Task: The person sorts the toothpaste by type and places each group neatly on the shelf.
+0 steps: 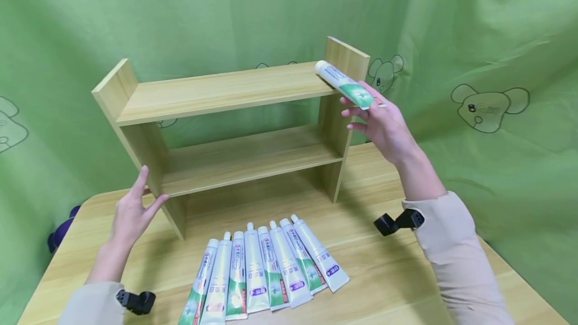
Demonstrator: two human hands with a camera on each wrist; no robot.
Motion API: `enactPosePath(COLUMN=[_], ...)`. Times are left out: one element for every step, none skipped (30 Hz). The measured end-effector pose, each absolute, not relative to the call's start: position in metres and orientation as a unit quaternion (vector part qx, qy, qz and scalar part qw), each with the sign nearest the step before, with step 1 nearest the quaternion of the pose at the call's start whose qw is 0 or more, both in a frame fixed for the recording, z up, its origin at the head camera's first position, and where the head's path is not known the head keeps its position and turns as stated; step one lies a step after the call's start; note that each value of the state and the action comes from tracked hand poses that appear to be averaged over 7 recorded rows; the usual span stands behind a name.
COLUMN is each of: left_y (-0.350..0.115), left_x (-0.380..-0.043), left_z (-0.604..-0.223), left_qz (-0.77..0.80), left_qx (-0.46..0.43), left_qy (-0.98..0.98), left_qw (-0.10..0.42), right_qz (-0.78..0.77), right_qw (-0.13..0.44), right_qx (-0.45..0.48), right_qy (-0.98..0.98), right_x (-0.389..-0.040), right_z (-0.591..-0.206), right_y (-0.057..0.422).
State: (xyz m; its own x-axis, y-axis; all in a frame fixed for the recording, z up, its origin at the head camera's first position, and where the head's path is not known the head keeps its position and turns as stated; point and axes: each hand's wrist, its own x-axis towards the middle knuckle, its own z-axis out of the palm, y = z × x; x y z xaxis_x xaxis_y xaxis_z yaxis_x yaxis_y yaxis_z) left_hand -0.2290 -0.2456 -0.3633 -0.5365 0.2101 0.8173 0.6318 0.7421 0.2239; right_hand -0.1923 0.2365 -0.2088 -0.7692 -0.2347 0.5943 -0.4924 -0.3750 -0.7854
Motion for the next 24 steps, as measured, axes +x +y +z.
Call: enactPosePath(left_y=[-0.246, -0.246, -0.246, -0.247, -0.247, -0.247, -0.247, -0.246, -0.246, -0.246, -0.245, -0.245, -0.244, -0.244, -0.243, -0.243, -0.243, -0.242, -0.242, -0.241, -0.241, -0.24, -0.24, -0.239], left_x=[-0.229, -0.229, -0.23, -0.23, -0.23, -0.231, -0.231, -0.231, -0.231, -0.231, -0.232, -0.232, -0.231, -0.231, -0.231, -0.231, -0.23, -0.23, -0.229, -0.229, -0.229, -0.229, -0.229, -0.229], left_z=[-0.363, -0.363, -0.363, -0.363, -0.363, -0.363, -0.363, -0.362, -0.362, -0.362, -0.361, -0.361, -0.361, -0.361, -0.361, -0.361, -0.361, -0.361, -0.36, -0.36, -0.36, -0.359, -0.359, -0.358], left_qz=[-0.256, -0.256, -0.256, -0.255, -0.254, -0.252, -0.252, -0.252, -0.249, -0.249, -0.248, -0.249, -0.25, -0.25, -0.251, -0.252, -0.253, -0.253, -0.253, -0.252, -0.253, -0.253, -0.253, -0.253], left_qx=[-0.253, -0.254, -0.256, -0.257, -0.258, -0.259, -0.26, -0.26, -0.261, -0.261, -0.262, -0.263, -0.263, -0.262, -0.262, -0.262, -0.263, -0.264, -0.263, -0.264, -0.264, -0.264, -0.263, -0.261], left_qy=[-0.837, -0.836, -0.835, -0.833, -0.832, -0.83, -0.827, -0.826, -0.826, -0.826, -0.826, -0.826, -0.827, -0.829, -0.829, -0.829, -0.828, -0.828, -0.827, -0.826, -0.826, -0.825, -0.826, -0.827], left_qw=[0.412, 0.413, 0.415, 0.418, 0.422, 0.426, 0.43, 0.431, 0.434, 0.434, 0.433, 0.431, 0.429, 0.427, 0.425, 0.425, 0.426, 0.426, 0.428, 0.429, 0.43, 0.43, 0.43, 0.429], right_qz=[0.759, 0.755, 0.751, 0.747, 0.743, 0.737, 0.732, 0.729, 0.726, 0.725, 0.725, 0.726, 0.731, 0.737, 0.741, 0.746, 0.751, 0.755, 0.759, 0.758, 0.756, 0.755, 0.753, 0.75], right_qw=[0.083, 0.083, 0.084, 0.086, 0.087, 0.09, 0.092, 0.093, 0.094, 0.098, 0.101, 0.105, 0.109, 0.114, 0.121, 0.128, 0.135, 0.142, 0.15, 0.161, 0.171, 0.18, 0.189, 0.198], right_qx=[0.328, 0.326, 0.323, 0.32, 0.315, 0.31, 0.303, 0.298, 0.293, 0.287, 0.282, 0.277, 0.269, 0.261, 0.251, 0.24, 0.228, 0.216, 0.204, 0.193, 0.182, 0.171, 0.162, 0.153], right_qy=[-0.557, -0.563, -0.569, -0.576, -0.584, -0.594, -0.603, -0.61, -0.615, -0.619, -0.621, -0.621, -0.618, -0.613, -0.611, -0.608, -0.605, -0.602, -0.6, -0.602, -0.605, -0.607, -0.609, -0.612], right_x=[-0.194, -0.195, -0.197, -0.198, -0.199, -0.2, -0.201, -0.2, -0.2, -0.199, -0.198, -0.197, -0.196, -0.195, -0.194, -0.194, -0.193, -0.193, -0.192, -0.193, -0.193, -0.193, -0.193, -0.193], right_z=[-0.209, -0.208, -0.208, -0.207, -0.207, -0.206, -0.205, -0.204, -0.203, -0.202, -0.2, -0.199, -0.198, -0.197, -0.197, -0.196, -0.196, -0.196, -0.195, -0.195, -0.195, -0.195, -0.195, -0.195], right_y=[0.237, 0.238, 0.238, 0.239, 0.239, 0.24, 0.24, 0.241, 0.241, 0.242, 0.242, 0.242, 0.243, 0.243, 0.242, 0.242, 0.242, 0.241, 0.241, 0.24, 0.239, 0.238, 0.237, 0.235])
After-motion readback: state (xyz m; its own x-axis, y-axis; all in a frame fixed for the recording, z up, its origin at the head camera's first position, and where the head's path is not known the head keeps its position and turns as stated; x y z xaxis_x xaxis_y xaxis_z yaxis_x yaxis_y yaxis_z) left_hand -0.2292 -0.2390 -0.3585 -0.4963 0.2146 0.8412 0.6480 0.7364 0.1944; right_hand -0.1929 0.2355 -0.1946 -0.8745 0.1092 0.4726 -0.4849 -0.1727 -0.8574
